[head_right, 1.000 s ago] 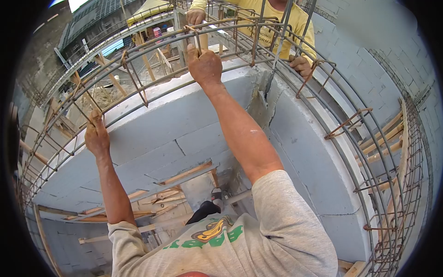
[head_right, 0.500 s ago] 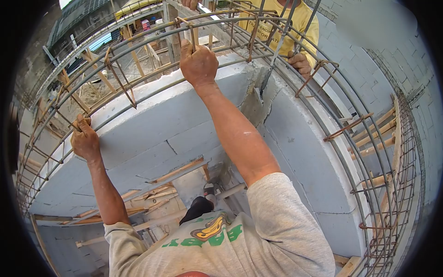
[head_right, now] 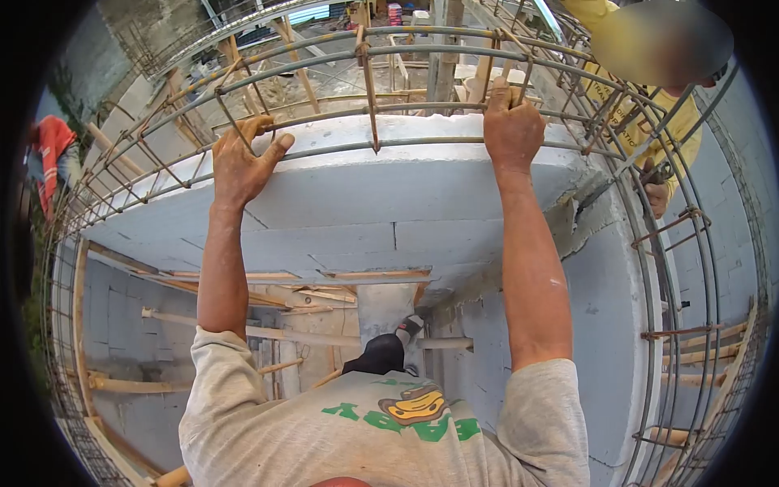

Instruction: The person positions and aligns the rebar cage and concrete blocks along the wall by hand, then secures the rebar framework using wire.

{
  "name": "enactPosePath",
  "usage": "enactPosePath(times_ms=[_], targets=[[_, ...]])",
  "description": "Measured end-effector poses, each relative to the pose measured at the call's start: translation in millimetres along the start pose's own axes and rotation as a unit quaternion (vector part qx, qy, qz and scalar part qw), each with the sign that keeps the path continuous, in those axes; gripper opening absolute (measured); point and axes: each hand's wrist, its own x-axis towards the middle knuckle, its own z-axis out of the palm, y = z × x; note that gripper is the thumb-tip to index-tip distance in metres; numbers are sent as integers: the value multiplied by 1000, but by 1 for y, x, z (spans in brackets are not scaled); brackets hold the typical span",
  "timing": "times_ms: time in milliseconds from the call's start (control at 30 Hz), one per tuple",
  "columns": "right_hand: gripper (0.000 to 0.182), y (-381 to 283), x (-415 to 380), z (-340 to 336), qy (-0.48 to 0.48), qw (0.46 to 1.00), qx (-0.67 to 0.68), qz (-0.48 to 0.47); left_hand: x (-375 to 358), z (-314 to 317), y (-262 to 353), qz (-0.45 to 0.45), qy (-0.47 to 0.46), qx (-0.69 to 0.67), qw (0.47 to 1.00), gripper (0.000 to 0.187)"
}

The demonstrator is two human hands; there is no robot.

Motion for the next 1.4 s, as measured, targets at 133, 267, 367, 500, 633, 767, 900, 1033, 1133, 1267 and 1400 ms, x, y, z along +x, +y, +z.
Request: enactPosePath(times_ms=[133,267,367,500,633,767,900,1033,1133,1267,1400], targets=[[43,-3,-2,-5,20,997,-5,-72,4,-5,-7,21,-39,20,999,62],[45,3,-1,3,29,1000,4,-8,4,8,-13,75,88,43,992,65],[49,9,2,5,12,1000,-15,-6,9,4,-14,6,-52,-51,997,71],[51,12,4,7,6,1000,-12,0,11,-3,-11,-10,-84,-46,995,70],[52,18,6,11,3,1000,-10,7,11,2,-14,1,-84,-44,995,70],[54,9,9,7,-18,999,-28,20,18,-2,-16,22,-108,-42,993,71],[55,19,9,11,-17,997,-69,21,17,-1,-15,20,-113,-55,992,72],[53,27,9,15,7,998,-55,-13,17,3,-18,23,-144,-50,988,77],[50,32,10,17,21,997,-67,-20,22,-4,-17,20,-196,-28,980,76],[48,38,14,20,2,1000,-31,-1,27,-1,-18,37,-195,-29,980,76],[49,33,12,14,-3,1000,-7,20,25,3,-21,46,-187,-13,981,74]])
